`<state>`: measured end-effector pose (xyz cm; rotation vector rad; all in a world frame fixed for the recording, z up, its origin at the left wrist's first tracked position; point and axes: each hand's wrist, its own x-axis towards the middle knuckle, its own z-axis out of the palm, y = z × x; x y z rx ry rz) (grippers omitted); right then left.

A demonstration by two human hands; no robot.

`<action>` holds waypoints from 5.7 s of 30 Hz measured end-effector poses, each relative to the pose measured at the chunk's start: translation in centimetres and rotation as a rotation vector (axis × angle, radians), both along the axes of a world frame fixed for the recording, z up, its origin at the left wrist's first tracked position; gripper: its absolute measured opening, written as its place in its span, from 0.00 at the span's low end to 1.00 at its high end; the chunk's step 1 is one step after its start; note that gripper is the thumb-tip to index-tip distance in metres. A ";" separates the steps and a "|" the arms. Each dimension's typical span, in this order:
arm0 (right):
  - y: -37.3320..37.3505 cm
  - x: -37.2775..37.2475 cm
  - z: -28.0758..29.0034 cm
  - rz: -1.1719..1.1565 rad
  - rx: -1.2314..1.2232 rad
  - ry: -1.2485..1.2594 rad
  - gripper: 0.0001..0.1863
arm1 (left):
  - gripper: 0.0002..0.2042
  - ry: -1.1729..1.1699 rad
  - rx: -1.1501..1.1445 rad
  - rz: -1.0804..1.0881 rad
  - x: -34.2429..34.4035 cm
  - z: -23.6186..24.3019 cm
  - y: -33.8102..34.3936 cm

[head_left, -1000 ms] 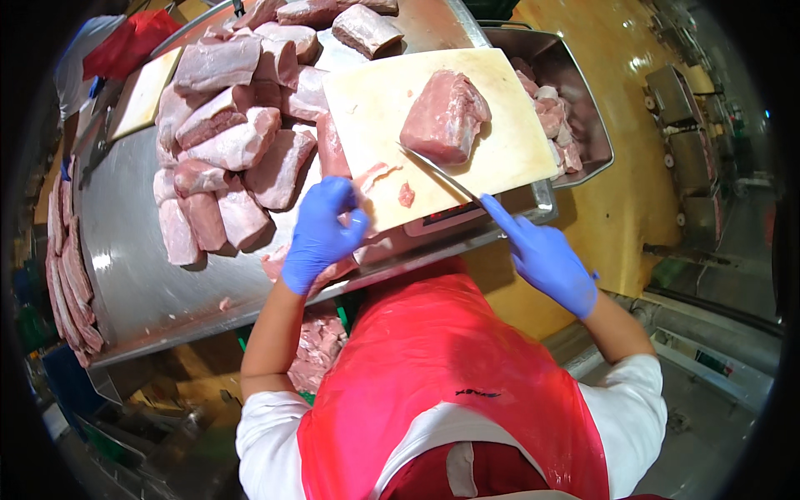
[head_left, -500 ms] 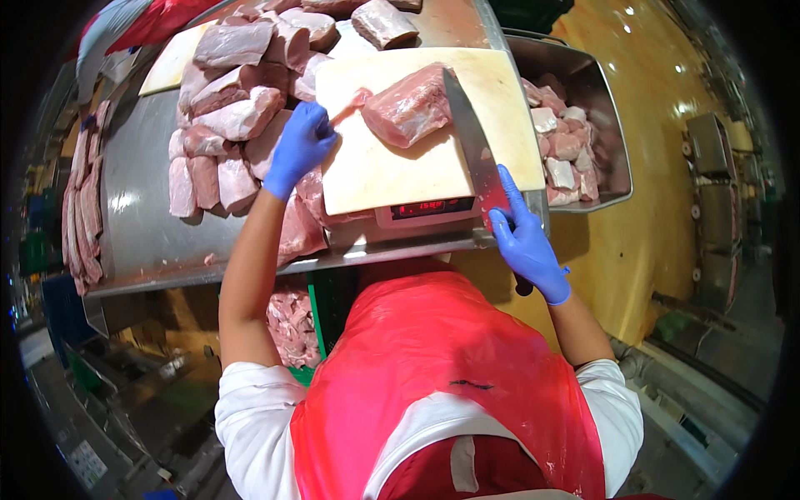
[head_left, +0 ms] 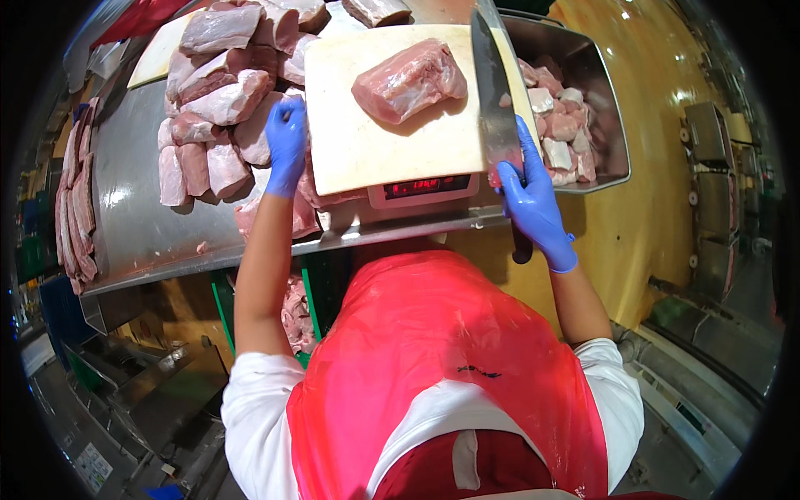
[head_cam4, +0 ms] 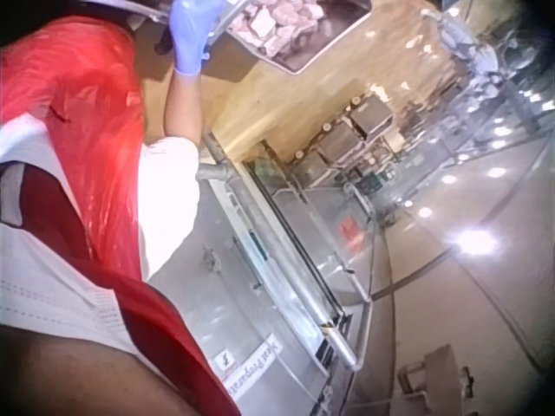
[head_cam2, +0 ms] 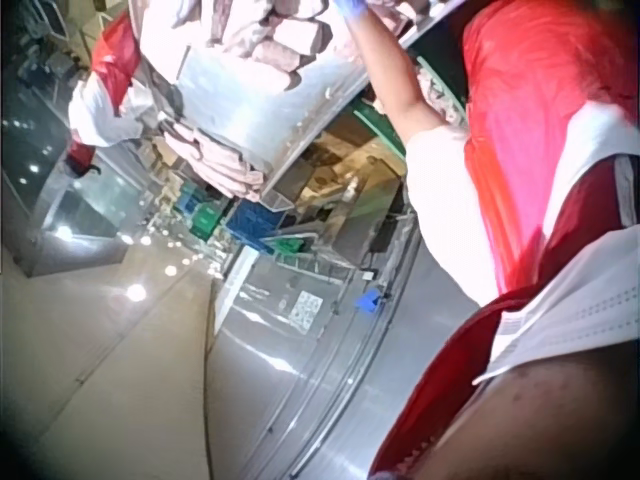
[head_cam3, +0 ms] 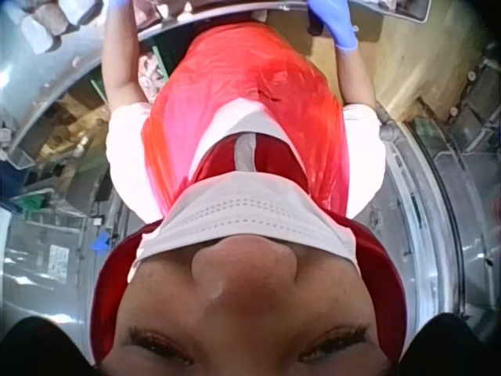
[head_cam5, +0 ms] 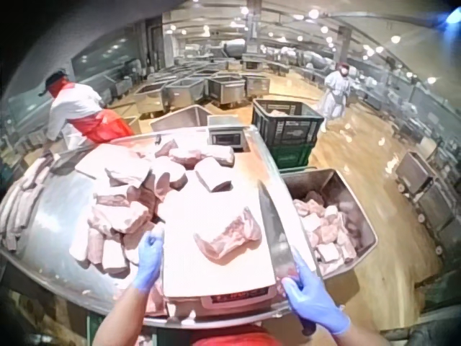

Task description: The person cuts large pieces of raw meat into smaller portions using a knife on a cutting board placed on a digital scale. The person repeatedly trims and slices the meat, placing the cut pieces into a green bin below the workstation.

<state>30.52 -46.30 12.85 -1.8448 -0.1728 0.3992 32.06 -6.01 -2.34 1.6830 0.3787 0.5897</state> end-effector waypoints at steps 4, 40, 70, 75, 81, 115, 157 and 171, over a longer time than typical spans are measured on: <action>-0.9 0.8 -1.3 -0.106 0.056 -0.006 0.37 | 0.07 0.118 -0.076 -0.007 -11.0 0.6 2.7; -4.0 4.2 -3.5 -0.406 0.182 -0.127 0.15 | 0.16 0.369 0.712 0.113 -11.8 5.4 5.5; 7.7 13.1 -5.0 -0.101 0.586 0.095 0.11 | 0.22 0.026 -0.950 -0.292 -4.8 9.9 -2.9; 6.0 8.7 -5.3 -0.091 0.465 0.029 0.17 | 0.22 -0.004 -0.214 -0.239 1.0 12.3 -6.6; -3.8 8.6 -4.9 -0.238 0.311 -0.089 0.13 | 0.16 -0.073 -0.314 -0.231 -1.4 11.7 -4.1; 21.2 24.3 10.7 -0.010 0.469 -0.614 0.10 | 0.19 -0.390 -0.186 -0.501 11.3 25.1 2.7; 2.3 10.9 -3.4 -0.164 0.358 -0.049 0.08 | 0.24 -0.005 0.725 -0.425 -2.1 9.7 -0.4; 2.2 8.4 -1.5 -0.190 0.191 -0.015 0.10 | 0.49 0.377 0.176 -0.106 3.9 0.5 29.6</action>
